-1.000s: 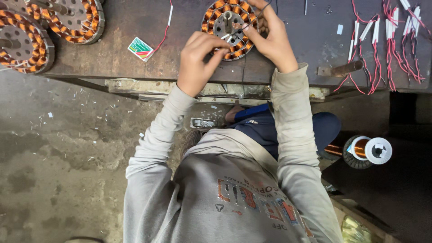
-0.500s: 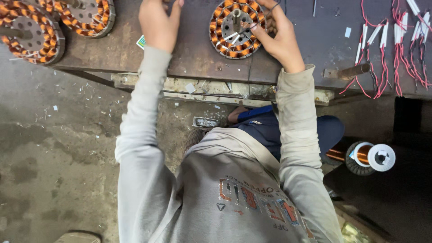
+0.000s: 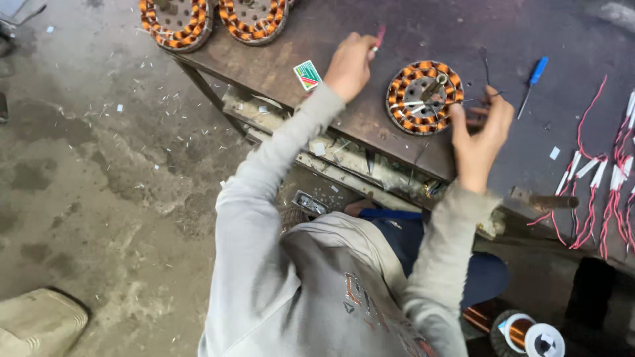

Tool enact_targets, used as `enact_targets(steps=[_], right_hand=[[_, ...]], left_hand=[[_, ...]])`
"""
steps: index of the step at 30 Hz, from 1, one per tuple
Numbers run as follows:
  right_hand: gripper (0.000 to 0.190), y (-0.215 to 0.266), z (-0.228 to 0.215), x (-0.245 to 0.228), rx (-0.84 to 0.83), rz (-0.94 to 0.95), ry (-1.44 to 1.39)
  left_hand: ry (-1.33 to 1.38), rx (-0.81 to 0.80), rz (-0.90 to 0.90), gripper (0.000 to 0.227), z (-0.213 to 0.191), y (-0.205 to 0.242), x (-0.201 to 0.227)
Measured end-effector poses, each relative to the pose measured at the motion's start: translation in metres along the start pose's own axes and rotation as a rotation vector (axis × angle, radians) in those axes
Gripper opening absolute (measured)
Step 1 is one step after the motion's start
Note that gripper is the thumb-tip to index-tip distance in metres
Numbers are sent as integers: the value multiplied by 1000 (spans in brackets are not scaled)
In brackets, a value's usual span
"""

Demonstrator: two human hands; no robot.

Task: The person sits on the floor and works on a motor stator, stripping wire insulation, inserting wires into slots, and securing them with white tape. They use scissors to cut wires and a screwdriver to adjust components.

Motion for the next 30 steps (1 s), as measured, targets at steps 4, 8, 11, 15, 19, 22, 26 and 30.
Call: enact_targets(steps=[4, 8, 11, 15, 19, 22, 26, 30], right_hand=[[18, 36, -21, -66, 311, -39, 218], [24, 63, 7, -104, 177, 96, -245], [26, 80, 27, -111, 112, 267, -624], [21, 100, 31, -105, 142, 471, -742], [20, 109, 25, -116, 26, 479, -661], [20, 100, 16, -131, -23, 399, -646], [19, 84, 7, -137, -21, 433, -768], [17, 83, 14, -137, -24, 513, -930]], left_hand=[[459, -64, -59, 16, -58, 24, 75], [764, -169, 13, 16, -91, 66, 165], [741, -202, 22, 18, -99, 86, 194], [765, -191, 5, 16, -107, 85, 190], [990, -235, -159, 17, -103, 90, 180], [909, -262, -92, 17, -107, 90, 184], [781, -208, 96, 14, -119, 90, 196], [761, -229, 61, 18, -122, 91, 195]])
Point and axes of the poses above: each hand's wrist, its own y-axis away from the middle knuckle, its own z-axis out of the palm, x = y × z, the point moved 8 cm from there along -y, towards the middle knuckle
